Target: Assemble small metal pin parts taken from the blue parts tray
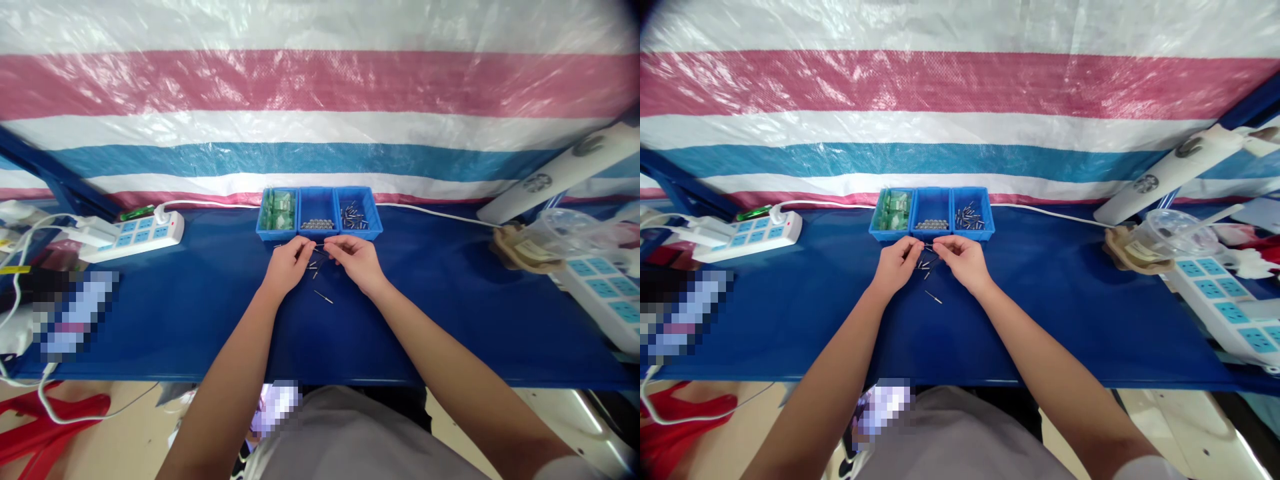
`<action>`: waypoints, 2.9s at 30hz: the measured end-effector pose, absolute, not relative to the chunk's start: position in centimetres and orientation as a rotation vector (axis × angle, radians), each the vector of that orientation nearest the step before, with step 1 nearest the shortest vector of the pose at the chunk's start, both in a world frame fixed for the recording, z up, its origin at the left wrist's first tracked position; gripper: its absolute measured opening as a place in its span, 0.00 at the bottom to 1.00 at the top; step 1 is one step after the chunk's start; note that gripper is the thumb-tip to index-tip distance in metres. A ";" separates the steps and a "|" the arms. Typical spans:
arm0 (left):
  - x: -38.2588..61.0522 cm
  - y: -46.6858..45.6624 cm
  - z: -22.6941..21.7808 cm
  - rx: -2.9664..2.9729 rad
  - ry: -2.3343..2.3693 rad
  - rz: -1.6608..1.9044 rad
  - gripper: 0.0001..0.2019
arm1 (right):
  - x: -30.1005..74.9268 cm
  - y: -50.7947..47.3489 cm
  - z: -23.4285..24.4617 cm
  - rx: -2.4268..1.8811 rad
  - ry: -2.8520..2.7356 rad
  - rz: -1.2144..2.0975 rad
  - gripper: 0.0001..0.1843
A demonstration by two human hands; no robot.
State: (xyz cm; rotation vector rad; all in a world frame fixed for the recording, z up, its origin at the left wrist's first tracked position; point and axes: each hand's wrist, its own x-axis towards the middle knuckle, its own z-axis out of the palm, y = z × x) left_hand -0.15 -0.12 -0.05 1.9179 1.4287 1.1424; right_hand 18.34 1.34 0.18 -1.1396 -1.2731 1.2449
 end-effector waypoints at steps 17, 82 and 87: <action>-0.2 -0.1 -0.1 1.926 1.384 1.206 0.10 | 18.4 1.4 0.2 -1.141 -1.274 1.239 0.19; -0.4 0.1 -0.2 1.901 1.360 1.233 0.10 | 18.4 1.2 0.3 -1.144 -1.422 1.051 0.15; -0.3 -0.1 0.1 1.922 1.374 1.178 0.14 | 18.3 1.0 0.3 -1.141 -1.463 1.031 0.15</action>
